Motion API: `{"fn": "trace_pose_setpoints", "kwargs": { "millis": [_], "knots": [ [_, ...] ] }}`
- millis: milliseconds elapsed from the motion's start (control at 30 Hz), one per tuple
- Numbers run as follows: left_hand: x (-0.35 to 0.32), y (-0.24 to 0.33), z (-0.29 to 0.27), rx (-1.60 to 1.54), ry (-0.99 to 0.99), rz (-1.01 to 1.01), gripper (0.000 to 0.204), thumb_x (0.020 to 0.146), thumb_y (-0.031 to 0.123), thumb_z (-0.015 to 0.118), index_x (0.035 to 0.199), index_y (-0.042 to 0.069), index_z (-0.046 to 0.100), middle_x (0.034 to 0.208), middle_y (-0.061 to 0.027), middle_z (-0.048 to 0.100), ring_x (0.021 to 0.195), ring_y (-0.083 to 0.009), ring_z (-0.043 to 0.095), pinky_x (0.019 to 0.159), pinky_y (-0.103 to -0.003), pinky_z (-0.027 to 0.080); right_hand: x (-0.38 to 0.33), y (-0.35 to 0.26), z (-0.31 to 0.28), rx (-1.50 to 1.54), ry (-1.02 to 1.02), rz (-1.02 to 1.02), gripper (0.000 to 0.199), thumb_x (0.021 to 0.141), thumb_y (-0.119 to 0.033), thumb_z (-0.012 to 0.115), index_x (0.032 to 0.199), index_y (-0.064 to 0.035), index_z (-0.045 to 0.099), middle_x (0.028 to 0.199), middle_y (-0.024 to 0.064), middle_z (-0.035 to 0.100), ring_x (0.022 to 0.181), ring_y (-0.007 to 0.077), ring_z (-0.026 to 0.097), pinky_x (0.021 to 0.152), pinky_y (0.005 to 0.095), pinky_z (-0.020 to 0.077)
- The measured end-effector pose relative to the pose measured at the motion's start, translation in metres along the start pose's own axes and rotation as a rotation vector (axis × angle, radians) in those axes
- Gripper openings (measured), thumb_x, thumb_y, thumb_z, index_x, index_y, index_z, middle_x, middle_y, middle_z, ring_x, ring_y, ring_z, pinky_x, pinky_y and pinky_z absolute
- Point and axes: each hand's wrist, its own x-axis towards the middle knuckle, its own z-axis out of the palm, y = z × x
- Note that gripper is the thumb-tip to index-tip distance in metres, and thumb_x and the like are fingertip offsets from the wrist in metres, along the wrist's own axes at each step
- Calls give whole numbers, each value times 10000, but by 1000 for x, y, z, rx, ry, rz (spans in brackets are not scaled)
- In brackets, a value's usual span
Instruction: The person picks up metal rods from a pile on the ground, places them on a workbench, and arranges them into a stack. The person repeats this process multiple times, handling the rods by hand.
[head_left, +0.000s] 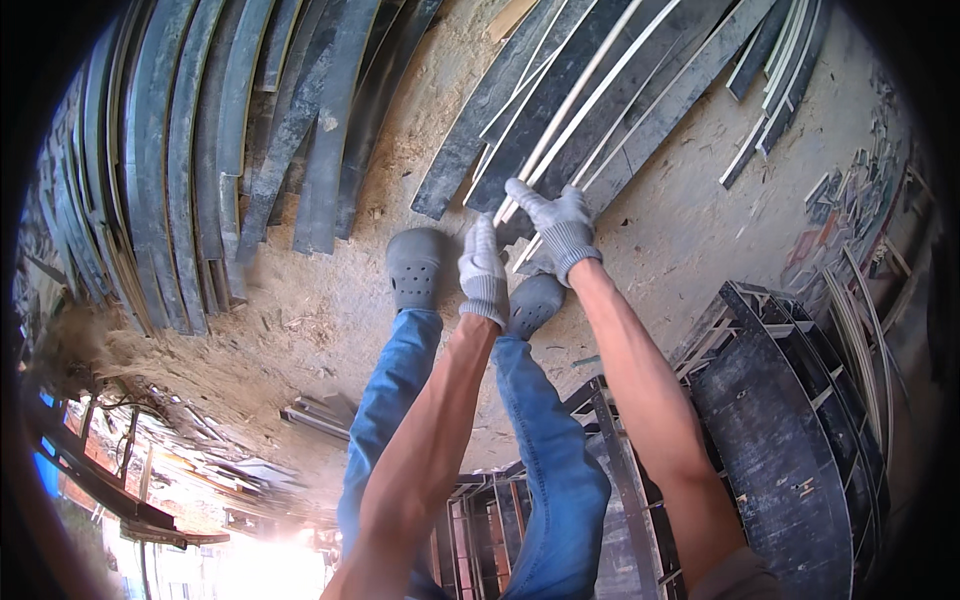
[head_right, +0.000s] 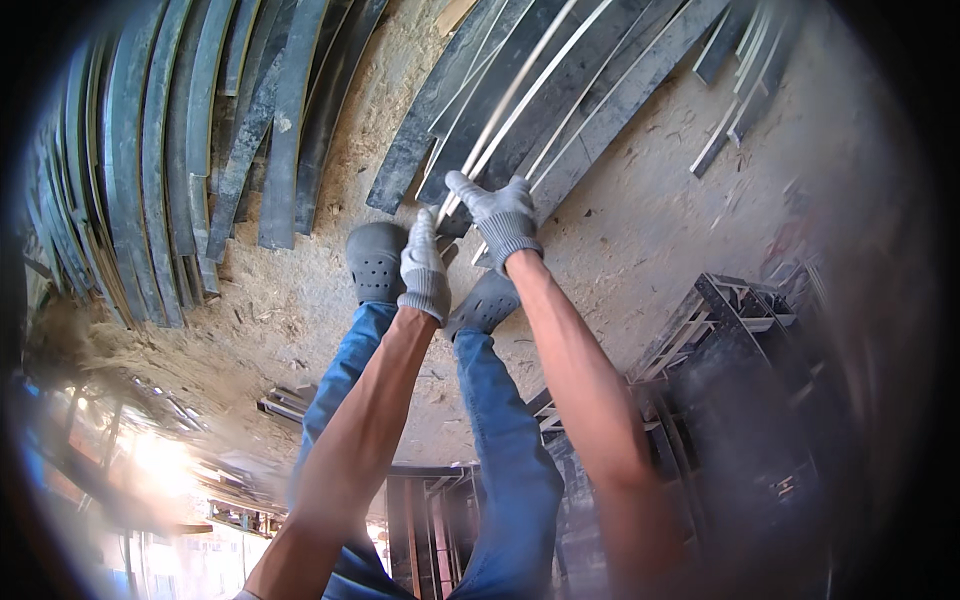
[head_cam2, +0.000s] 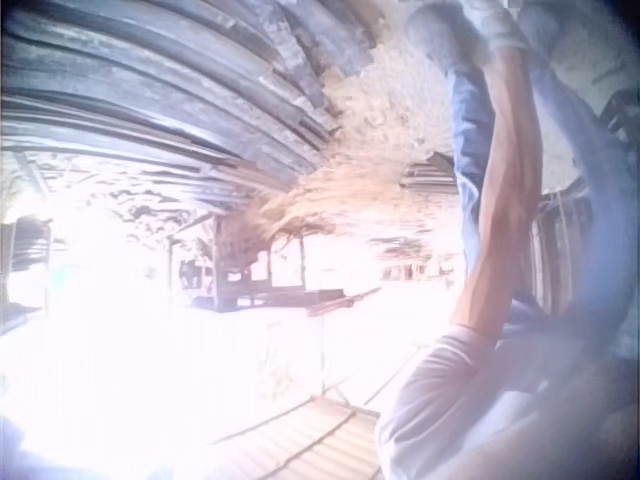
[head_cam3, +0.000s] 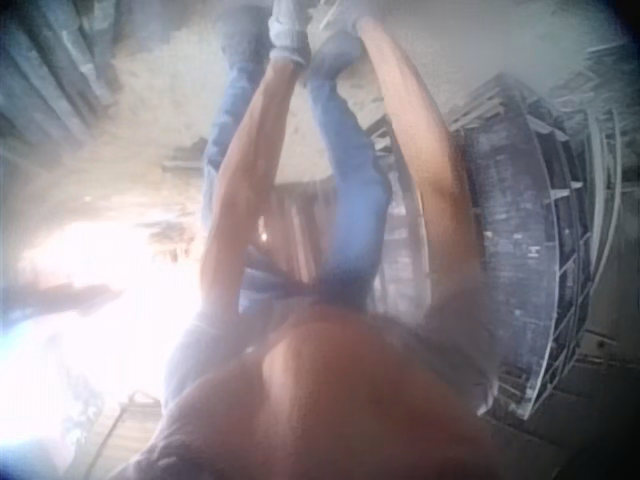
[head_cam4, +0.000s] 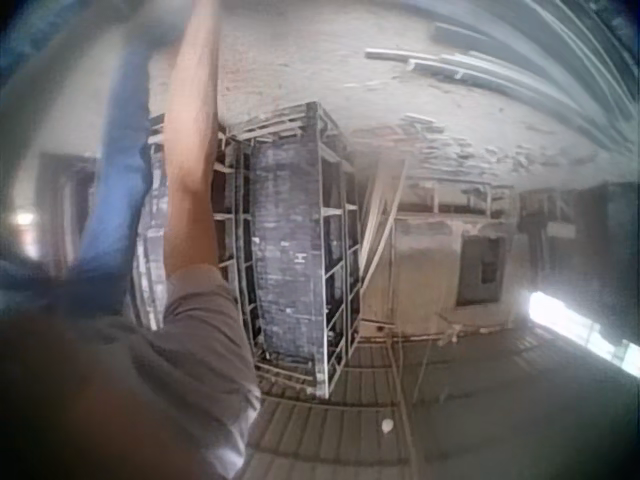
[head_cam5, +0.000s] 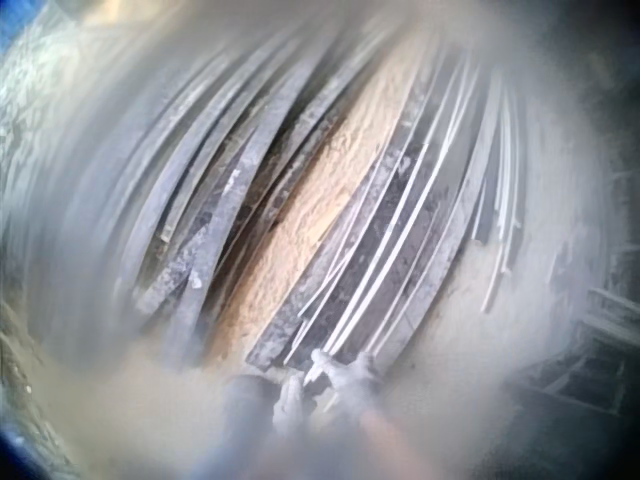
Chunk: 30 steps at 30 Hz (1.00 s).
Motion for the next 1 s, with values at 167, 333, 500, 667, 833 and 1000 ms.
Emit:
{"fn": "trace_pose_setpoints", "kwargs": {
  "millis": [167, 333, 500, 667, 833, 1000],
  "knots": [
    [8, -17, -26, 79, -60, -49, 529, 1089, 513, 526, 1433, 129, 646, 1275, -45, 704, 1132, -172, 658, 917, -339, 530, 11, 9, 30, 34, 155, -11, 992, 788, -531, 808, 1342, 177, 391, 1008, 221, 702, 899, 364, 750, 801, 418, 626],
    [58, 2, -51, 156, 33, -9, 694, 1068, 621, 478, 1521, 100, 550, 1379, -65, 663, 1195, -213, 629, 978, -434, 503, 14, -20, 60, -62, 182, 50, 1126, 667, -709, 869, 1280, 123, 422, 1158, 296, 676, 1021, 376, 746, 863, 447, 609],
    [87, 20, -24, -75, -161, -96, 724, 1067, 658, 438, 1492, 89, 580, 1377, -61, 667, 1169, -217, 640, 1028, -404, 486, 30, -39, 98, -74, 238, 120, 1173, 641, -652, 929, 1348, 108, 383, 1215, 242, 652, 1052, 325, 735, 890, 407, 611],
    [45, 26, -55, -22, -228, -204, 628, 1084, 588, 470, 1449, 98, 616, 1298, -115, 711, 1129, -226, 673, 979, -382, 515, -17, -8, 45, 121, 152, -29, 877, 704, -374, 917, 1267, 108, 448, 1046, 208, 684, 776, 265, 732, 662, 352, 643],
    [21, 40, -69, 326, -147, 36, 527, 1076, 441, 580, 1434, 56, 615, 1306, -143, 721, 1173, -252, 687, 1016, -381, 513, -45, 74, -22, 960, -303, -304, 527, 749, -33, 935, 1162, 105, 638, 1062, 221, 751, 854, 314, 788, 751, 433, 693],
    [18, 65, -32, 741, -125, 531, 533, 1005, 310, 676, 1435, 10, 584, 1350, -213, 695, 1270, -299, 662, 1097, -378, 490, -50, 83, -57, 1114, -511, -199, 552, 816, 11, 876, 1287, 57, 593, 1218, 190, 715, 1015, 245, 748, 861, 384, 670]
  ]
}}
